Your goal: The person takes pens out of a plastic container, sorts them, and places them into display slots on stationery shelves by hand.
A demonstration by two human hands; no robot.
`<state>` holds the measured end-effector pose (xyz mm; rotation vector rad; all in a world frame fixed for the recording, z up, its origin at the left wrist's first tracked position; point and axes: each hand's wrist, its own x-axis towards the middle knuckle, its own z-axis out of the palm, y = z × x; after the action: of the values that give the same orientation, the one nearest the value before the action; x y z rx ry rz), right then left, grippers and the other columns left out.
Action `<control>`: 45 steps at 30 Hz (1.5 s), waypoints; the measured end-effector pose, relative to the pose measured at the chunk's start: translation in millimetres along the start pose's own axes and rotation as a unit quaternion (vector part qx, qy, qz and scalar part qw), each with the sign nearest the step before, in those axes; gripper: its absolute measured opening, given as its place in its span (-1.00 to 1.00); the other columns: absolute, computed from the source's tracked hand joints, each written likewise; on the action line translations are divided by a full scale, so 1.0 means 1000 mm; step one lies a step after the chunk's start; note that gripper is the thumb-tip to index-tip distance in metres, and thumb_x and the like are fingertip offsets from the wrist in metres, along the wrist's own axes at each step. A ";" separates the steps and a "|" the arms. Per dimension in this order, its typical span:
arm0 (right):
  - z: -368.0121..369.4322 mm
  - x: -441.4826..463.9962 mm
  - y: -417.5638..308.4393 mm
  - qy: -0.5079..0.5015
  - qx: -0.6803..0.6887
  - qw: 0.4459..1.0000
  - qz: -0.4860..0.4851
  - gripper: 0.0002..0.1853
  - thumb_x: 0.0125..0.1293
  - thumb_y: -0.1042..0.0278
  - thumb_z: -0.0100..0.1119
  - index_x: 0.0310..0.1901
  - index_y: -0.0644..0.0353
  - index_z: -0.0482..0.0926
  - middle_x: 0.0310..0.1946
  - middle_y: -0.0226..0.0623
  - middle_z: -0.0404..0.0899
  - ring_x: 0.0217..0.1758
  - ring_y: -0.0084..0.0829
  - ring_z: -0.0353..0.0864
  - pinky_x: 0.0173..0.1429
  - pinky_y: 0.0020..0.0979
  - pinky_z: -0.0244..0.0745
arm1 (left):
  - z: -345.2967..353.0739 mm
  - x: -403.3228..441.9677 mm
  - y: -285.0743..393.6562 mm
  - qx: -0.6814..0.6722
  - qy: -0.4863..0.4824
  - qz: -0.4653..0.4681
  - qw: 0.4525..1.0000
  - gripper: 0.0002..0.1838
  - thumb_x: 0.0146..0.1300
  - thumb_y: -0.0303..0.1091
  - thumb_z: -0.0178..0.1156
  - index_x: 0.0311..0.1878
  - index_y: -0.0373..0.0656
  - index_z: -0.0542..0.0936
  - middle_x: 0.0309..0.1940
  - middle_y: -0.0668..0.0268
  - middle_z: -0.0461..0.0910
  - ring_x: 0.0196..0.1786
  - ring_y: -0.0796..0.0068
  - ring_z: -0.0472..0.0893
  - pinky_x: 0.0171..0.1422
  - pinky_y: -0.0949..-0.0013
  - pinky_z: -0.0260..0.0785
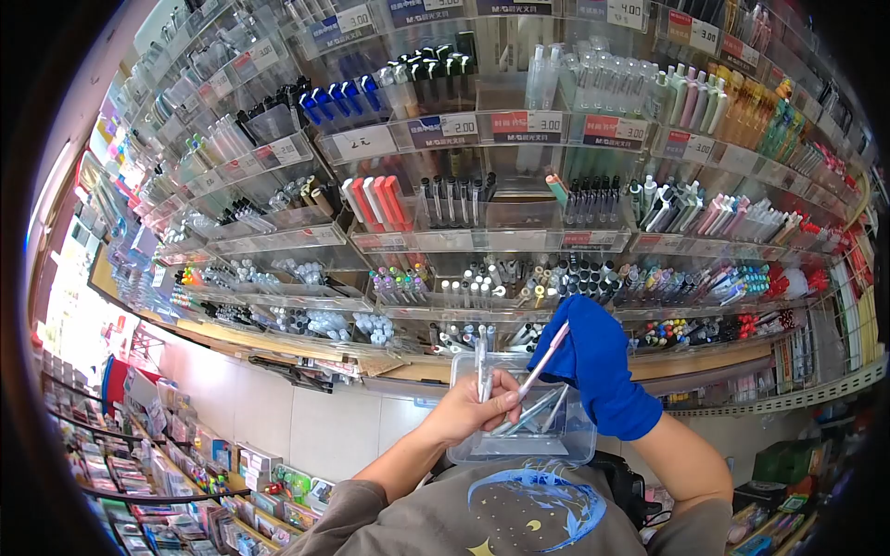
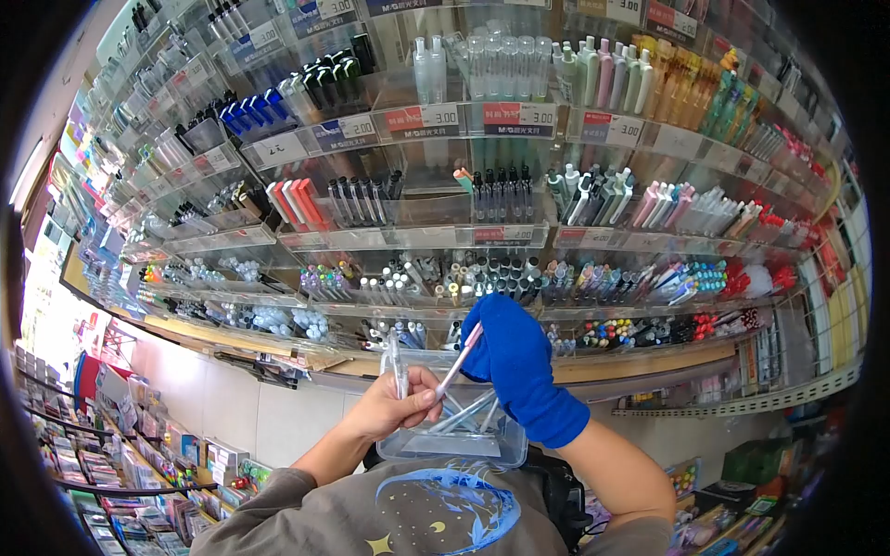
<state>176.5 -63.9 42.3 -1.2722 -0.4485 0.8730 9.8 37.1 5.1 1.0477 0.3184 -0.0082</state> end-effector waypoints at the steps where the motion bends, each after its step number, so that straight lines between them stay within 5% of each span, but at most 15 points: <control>1: 0.002 0.000 0.002 -0.001 -0.122 0.987 -0.099 -0.95 0.07 0.46 0.07 -0.45 0.21 0.42 -0.51 -0.26 0.45 -0.46 -0.34 0.46 -0.32 -0.45 0.38 | 0.004 0.000 0.000 0.013 0.022 0.003 1.000 -0.89 0.25 -0.38 0.07 -0.30 -0.21 0.42 -0.56 0.39 0.49 -0.64 0.73 0.32 -0.57 0.65 0.14; 3: 0.006 -0.002 0.007 -0.003 -0.356 0.889 -0.289 -0.92 0.03 0.45 0.10 -0.42 0.20 0.43 -0.48 -0.25 0.45 -0.46 -0.29 0.46 -0.33 -0.45 0.38 | 0.013 -0.001 0.001 0.039 0.063 0.008 0.997 -0.91 0.20 -0.43 0.13 -0.31 -0.18 0.42 -0.55 0.43 0.47 -0.62 0.76 0.29 -0.55 0.66 0.12; 6: 0.010 -0.009 0.018 -0.027 -0.472 0.816 -0.334 -0.86 0.04 0.32 0.14 -0.44 0.21 0.48 -0.45 -0.26 0.49 -0.49 -0.32 0.52 -0.35 -0.38 0.45 | 0.017 0.004 -0.014 0.080 0.142 0.086 0.983 -0.85 0.12 -0.48 0.21 -0.34 -0.15 0.40 -0.55 0.51 0.41 -0.55 0.81 0.29 -0.50 0.68 0.11; 9: 0.018 -0.028 -0.003 -0.099 -0.577 0.761 -0.279 -0.86 0.04 0.43 0.10 -0.31 0.15 0.45 -0.42 -0.31 0.44 -0.39 -0.28 0.50 -0.34 -0.38 0.39 | 0.020 0.004 -0.006 0.079 0.148 0.123 0.978 -0.80 0.07 -0.48 0.26 -0.37 -0.13 0.38 -0.55 0.56 0.35 -0.49 0.82 0.29 -0.43 0.68 0.13; 15: 0.007 0.002 0.031 -0.046 -0.210 0.965 -0.150 -0.83 0.28 0.27 -0.02 -0.33 0.19 0.45 -0.57 -0.42 0.45 -0.54 -0.60 0.45 -0.47 -0.52 0.37 | 0.027 0.002 -0.003 0.205 0.175 0.139 0.953 -0.77 0.06 -0.42 0.29 -0.42 -0.13 0.37 -0.59 0.53 0.31 -0.50 0.79 0.23 -0.44 0.63 0.11; 19: 0.007 0.003 0.027 -0.056 -0.185 0.974 -0.118 -0.88 0.23 0.32 0.01 -0.37 0.16 0.45 -0.55 -0.39 0.46 -0.55 -0.52 0.48 -0.47 -0.48 0.37 | 0.026 0.005 -0.009 0.243 0.185 0.174 0.936 -0.80 0.06 -0.49 0.26 -0.39 -0.17 0.38 -0.56 0.50 0.36 -0.53 0.79 0.28 -0.45 0.66 0.14; 21: 0.008 0.000 0.023 -0.070 -0.294 0.938 -0.168 -0.93 0.15 0.36 0.07 -0.38 0.14 0.45 -0.55 -0.35 0.47 -0.54 -0.41 0.49 -0.47 -0.42 0.37 | 0.026 0.006 -0.009 0.259 0.206 0.186 0.925 -0.77 0.06 -0.42 0.29 -0.41 -0.16 0.38 -0.61 0.51 0.32 -0.50 0.75 0.25 -0.43 0.59 0.15; 23: 0.012 -0.011 0.012 -0.083 -0.535 0.775 -0.325 -0.92 0.05 0.40 0.13 -0.40 0.11 0.46 -0.54 -0.30 0.47 -0.53 -0.29 0.51 -0.47 -0.36 0.36 | 0.030 0.006 0.002 0.155 0.217 0.186 0.946 -0.80 0.07 -0.43 0.28 -0.41 -0.17 0.40 -0.60 0.49 0.36 -0.50 0.74 0.28 -0.43 0.58 0.18; 24: 0.017 -0.022 0.003 -0.100 -0.563 0.772 -0.277 -0.89 0.05 0.39 0.06 -0.34 0.10 0.45 -0.43 -0.25 0.48 -0.43 -0.19 0.49 -0.42 -0.30 0.36 | 0.031 0.006 0.006 0.102 0.222 0.183 0.952 -0.81 0.07 -0.43 0.28 -0.40 -0.17 0.41 -0.59 0.48 0.37 -0.50 0.74 0.30 -0.42 0.57 0.20; 27: 0.014 -0.020 0.010 -0.105 -0.560 0.771 -0.285 -0.93 0.05 0.38 0.07 -0.38 0.07 0.46 -0.44 -0.30 0.49 -0.48 -0.22 0.49 -0.44 -0.30 0.33 | 0.019 0.004 0.010 0.218 0.205 0.199 0.933 -0.87 0.10 -0.45 0.24 -0.39 -0.19 0.46 -0.55 0.47 0.43 -0.48 0.75 0.34 -0.41 0.59 0.22; 32: 0.020 -0.030 0.013 -0.175 -0.622 0.711 -0.277 -0.94 -0.01 0.27 0.09 -0.53 0.00 0.48 -0.55 -0.39 0.47 -0.55 -0.30 0.46 -0.44 -0.24 0.19 | 0.004 0.004 0.044 0.165 0.244 0.246 0.923 -0.89 0.23 -0.41 0.07 -0.35 -0.25 0.48 -0.63 0.42 0.45 -0.70 0.80 0.31 -0.68 0.71 0.07; 35: 0.018 -0.033 0.013 -0.211 -0.623 0.691 -0.298 -0.93 -0.09 0.24 0.15 -0.55 -0.04 0.50 -0.59 -0.45 0.44 -0.56 -0.33 0.43 -0.45 -0.23 0.08 | 0.003 -0.002 0.049 0.166 0.244 0.211 0.932 -0.88 0.20 -0.38 0.15 -0.37 -0.24 0.51 -0.64 0.51 0.42 -0.60 0.80 0.31 -0.54 0.66 0.11; 42: -0.011 -0.030 0.035 -0.232 -0.560 0.753 -0.254 -0.94 0.06 0.28 0.07 -0.46 0.02 0.48 -0.58 -0.45 0.45 -0.53 -0.38 0.44 -0.39 -0.36 0.22 | -0.038 -0.017 0.056 0.055 0.322 0.341 0.882 -0.78 0.28 -0.30 0.04 -0.45 -0.19 0.42 -0.68 0.43 0.38 -0.74 0.77 0.26 -0.71 0.70 0.04; 45: -0.011 -0.028 0.028 -0.248 -0.371 0.895 -0.010 -0.86 0.18 0.27 -0.07 -0.42 0.05 0.48 -0.55 -0.48 0.49 -0.48 -0.43 0.46 -0.29 -0.46 0.28 | -0.048 -0.022 0.066 0.078 0.298 0.345 0.886 -0.76 0.30 -0.26 0.01 -0.43 -0.19 0.42 -0.68 0.43 0.38 -0.74 0.77 0.24 -0.71 0.69 0.01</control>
<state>158.8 -90.6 17.9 -1.7190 -1.2944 1.0546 -12.8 108.0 44.9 1.2638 0.4871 0.9635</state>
